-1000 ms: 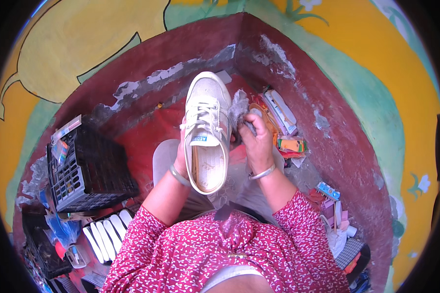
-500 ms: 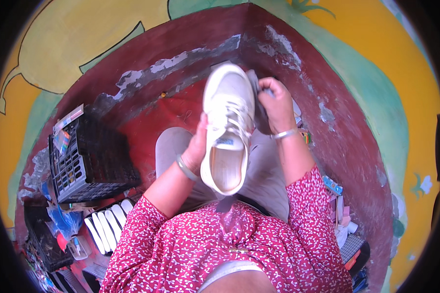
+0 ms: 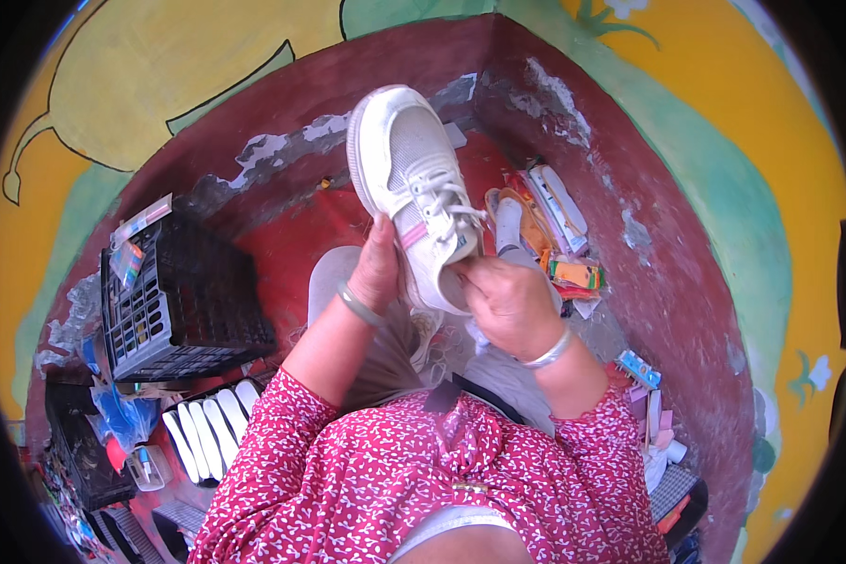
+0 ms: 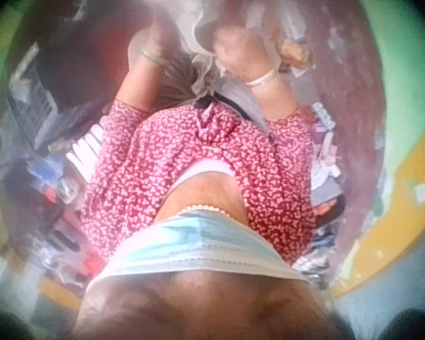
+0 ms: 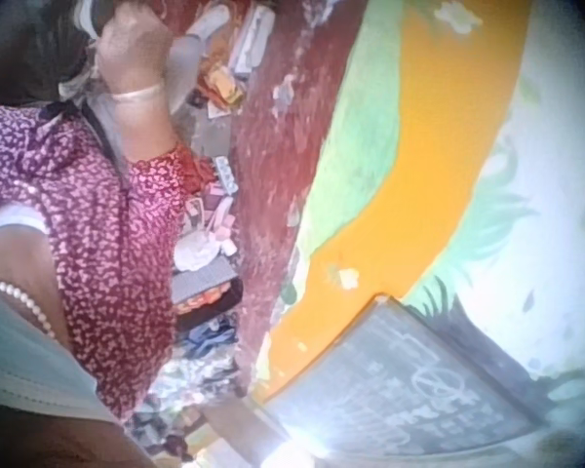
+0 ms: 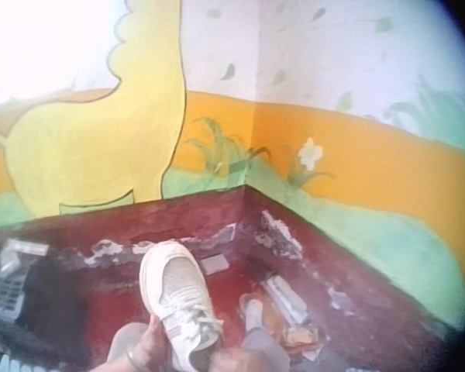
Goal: The person cleans a shoe and several insoles by hand with a cloth.
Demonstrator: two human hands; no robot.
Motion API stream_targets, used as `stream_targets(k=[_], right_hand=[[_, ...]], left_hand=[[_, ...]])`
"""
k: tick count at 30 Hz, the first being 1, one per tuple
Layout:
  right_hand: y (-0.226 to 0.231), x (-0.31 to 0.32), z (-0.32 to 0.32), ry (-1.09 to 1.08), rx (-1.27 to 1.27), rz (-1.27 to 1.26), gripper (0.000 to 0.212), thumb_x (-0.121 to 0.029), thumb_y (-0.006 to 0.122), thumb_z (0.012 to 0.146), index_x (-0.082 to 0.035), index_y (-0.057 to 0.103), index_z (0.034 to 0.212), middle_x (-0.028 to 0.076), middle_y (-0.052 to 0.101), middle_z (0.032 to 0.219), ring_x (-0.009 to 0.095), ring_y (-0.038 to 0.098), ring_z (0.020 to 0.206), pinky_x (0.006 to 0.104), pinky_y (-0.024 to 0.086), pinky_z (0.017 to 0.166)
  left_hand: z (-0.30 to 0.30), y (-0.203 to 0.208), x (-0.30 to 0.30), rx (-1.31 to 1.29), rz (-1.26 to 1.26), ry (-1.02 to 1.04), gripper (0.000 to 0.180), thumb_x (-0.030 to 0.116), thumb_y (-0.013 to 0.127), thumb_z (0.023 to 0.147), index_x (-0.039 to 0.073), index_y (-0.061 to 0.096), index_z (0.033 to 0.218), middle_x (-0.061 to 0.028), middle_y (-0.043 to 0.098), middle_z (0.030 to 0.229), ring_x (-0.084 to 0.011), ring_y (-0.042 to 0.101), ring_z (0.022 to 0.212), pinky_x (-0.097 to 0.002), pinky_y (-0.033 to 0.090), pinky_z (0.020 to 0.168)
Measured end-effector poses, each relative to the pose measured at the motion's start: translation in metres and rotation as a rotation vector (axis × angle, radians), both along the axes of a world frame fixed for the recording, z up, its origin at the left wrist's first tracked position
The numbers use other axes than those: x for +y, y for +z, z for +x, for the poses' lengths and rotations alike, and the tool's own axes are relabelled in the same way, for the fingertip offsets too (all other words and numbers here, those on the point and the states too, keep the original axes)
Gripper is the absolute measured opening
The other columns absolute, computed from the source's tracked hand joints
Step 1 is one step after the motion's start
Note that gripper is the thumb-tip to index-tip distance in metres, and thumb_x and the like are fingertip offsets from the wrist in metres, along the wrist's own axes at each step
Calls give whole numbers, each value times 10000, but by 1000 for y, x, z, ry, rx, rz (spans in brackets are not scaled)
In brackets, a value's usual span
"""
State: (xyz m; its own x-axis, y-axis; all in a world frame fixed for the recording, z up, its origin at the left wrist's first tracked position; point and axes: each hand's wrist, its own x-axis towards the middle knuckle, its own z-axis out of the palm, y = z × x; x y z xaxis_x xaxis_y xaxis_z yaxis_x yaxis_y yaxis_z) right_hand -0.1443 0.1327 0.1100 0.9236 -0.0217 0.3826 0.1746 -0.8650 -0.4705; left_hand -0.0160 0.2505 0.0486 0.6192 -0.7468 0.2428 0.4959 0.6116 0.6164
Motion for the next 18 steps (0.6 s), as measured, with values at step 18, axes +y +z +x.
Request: stream_targets(k=[18], right_hand=[[-21, -9, 0, -103, -28, 151, 214, -134, 578, 714, -14, 577, 890, 179, 601, 765, 356, 582, 710, 414, 471, 629]], left_hand=[[-28, -15, -18, -74, 179, -7, 669, 505, 420, 868, -3, 326, 1292, -125, 465, 1238, -231, 473, 1122, -348, 353, 982]])
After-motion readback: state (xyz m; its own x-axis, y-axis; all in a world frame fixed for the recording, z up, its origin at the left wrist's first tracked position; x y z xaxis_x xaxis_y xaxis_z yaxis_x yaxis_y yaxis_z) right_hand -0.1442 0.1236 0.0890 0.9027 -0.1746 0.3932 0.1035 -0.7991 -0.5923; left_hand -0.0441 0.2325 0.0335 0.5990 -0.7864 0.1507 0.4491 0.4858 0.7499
